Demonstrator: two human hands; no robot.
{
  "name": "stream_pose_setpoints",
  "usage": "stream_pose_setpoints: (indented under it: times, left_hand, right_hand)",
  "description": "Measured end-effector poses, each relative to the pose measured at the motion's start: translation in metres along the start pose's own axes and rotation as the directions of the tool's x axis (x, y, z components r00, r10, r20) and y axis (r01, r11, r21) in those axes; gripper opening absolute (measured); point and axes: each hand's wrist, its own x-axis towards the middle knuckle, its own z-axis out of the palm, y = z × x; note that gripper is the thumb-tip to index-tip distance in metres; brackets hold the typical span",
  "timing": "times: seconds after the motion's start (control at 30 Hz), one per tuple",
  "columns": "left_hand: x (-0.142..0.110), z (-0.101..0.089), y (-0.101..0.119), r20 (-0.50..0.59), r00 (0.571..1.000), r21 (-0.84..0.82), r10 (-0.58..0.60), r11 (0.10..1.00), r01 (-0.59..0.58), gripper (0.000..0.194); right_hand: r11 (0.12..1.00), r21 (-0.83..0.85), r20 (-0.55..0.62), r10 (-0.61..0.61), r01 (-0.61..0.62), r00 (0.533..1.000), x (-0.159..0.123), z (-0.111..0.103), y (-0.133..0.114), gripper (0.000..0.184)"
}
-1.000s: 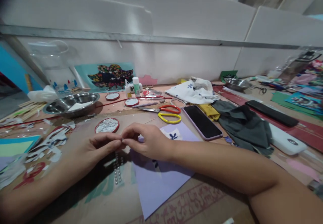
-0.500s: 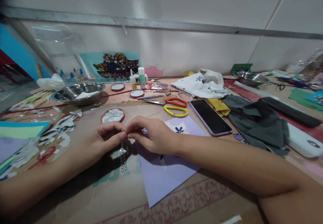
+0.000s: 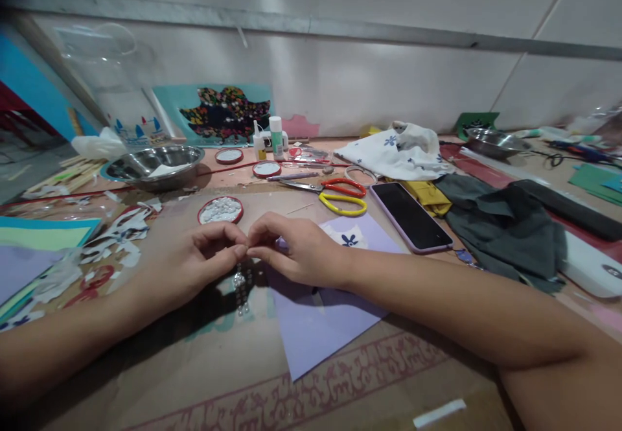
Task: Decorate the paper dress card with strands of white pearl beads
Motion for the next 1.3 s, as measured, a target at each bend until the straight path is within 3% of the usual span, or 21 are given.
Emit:
stream_pose_setpoints:
  times: [0.53, 1.3]
  left_hand:
    - [-0.0001, 0.0006, 0.0010, -0.032, 0.999, 0.023, 0.014, 1.000, -0.014, 0.019]
    - [-0.0027, -0.0009, 0.0003, -0.006, 0.998, 0.082, 0.066, 0.994, -0.066, 0.020]
  right_hand:
    - [0.996, -0.066, -0.009, -0.065, 0.065, 0.998, 0.0006, -0.0014, -0.0004, 0.005]
    - [1.000, -0.022, -0.034, -0.015, 0.014, 0.999, 0.0006, -0.0011, -0.0027, 0.006]
